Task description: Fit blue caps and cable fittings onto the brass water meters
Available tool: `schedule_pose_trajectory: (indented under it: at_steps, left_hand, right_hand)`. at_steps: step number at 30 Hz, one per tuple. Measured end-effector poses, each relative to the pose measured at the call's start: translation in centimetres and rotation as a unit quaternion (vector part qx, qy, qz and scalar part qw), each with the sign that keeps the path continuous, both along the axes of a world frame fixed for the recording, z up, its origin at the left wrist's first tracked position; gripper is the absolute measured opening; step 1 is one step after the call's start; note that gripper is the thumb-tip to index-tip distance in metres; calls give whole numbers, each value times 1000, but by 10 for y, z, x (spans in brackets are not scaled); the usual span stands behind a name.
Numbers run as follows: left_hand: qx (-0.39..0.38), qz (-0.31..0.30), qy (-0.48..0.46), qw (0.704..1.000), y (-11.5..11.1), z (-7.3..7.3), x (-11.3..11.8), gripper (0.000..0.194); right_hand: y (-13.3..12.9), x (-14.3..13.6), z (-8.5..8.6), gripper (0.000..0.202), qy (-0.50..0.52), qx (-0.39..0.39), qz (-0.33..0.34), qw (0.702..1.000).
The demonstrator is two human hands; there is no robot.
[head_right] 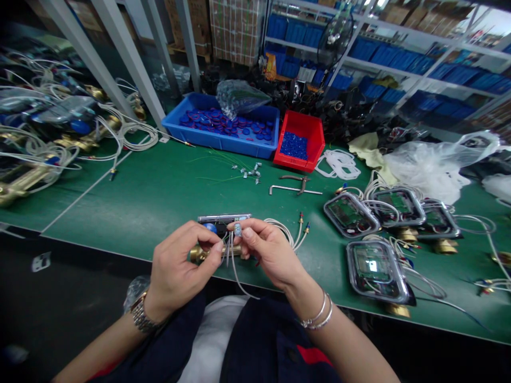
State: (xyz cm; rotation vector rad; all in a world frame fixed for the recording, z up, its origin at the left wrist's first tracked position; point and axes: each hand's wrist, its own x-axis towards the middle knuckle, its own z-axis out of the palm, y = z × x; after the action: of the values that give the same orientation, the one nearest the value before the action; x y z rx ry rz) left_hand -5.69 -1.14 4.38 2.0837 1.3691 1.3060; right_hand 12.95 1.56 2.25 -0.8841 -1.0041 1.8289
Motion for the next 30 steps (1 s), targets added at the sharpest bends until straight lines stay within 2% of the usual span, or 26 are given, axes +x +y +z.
schedule_pose_trajectory:
  at_steps: [30]
  left_hand:
    - [0, -6, 3, 1000, 0, 1, 0, 11]
  right_hand:
    - [0, -1, 0, 30, -2, 4, -1, 1000]
